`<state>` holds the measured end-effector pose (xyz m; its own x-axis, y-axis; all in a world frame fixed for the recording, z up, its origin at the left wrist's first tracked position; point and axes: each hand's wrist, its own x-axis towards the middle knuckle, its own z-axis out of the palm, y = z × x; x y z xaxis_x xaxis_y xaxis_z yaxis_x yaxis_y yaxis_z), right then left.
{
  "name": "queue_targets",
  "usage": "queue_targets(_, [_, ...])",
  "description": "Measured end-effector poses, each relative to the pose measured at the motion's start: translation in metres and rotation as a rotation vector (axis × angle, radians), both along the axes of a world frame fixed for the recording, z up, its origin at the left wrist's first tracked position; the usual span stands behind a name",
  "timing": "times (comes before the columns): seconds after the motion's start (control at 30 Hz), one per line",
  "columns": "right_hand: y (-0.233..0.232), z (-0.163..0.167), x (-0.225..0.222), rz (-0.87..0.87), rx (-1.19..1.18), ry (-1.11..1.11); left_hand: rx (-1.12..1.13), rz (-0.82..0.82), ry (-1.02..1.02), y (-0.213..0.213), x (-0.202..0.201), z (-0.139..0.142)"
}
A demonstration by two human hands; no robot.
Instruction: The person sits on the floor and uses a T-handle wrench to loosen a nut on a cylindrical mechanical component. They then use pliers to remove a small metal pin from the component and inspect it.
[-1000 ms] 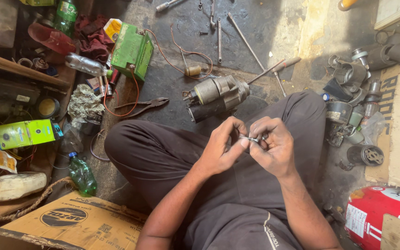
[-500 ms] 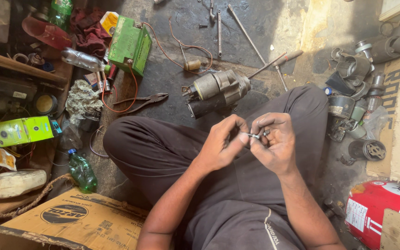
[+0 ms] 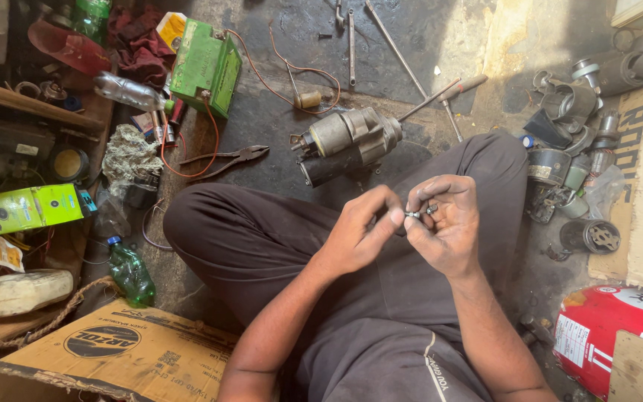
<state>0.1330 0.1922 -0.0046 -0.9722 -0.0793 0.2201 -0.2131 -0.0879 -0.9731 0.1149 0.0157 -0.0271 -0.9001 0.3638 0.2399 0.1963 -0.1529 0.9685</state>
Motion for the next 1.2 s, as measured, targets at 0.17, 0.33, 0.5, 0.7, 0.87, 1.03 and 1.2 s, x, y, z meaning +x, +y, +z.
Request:
queue_targets(0.17, [-0.001, -0.001, 0.003, 0.032, 0.007, -0.004, -0.145, -0.046, -0.204, 0.001, -0.002, -0.004])
queue_targets(0.33, [-0.001, -0.002, 0.001, 0.016, -0.001, 0.016, 0.012, -0.025, -0.062, -0.005, 0.000, -0.002])
queue_targets(0.5, [0.001, -0.001, 0.001, 0.041, -0.009, 0.010, -0.117, -0.025, -0.135, 0.002, -0.002, -0.003])
queue_targets(0.7, [-0.001, -0.002, 0.001, 0.011, 0.023, 0.026, 0.048, -0.030, -0.090, -0.004, -0.001, 0.004])
queue_targets(0.87, [-0.001, -0.002, 0.001, 0.023, 0.015, 0.016, -0.107, 0.025, -0.102, 0.001, -0.002, 0.001])
queue_targets(1.03, [0.005, -0.002, 0.001, 0.089, 0.049, -0.032, -0.081, 0.062, 0.015, -0.004, -0.002, -0.004])
queue_targets(1.2, [0.019, -0.005, -0.002, 0.086, 0.291, -0.063, -0.195, 0.089, 0.216, -0.005, -0.004, 0.008])
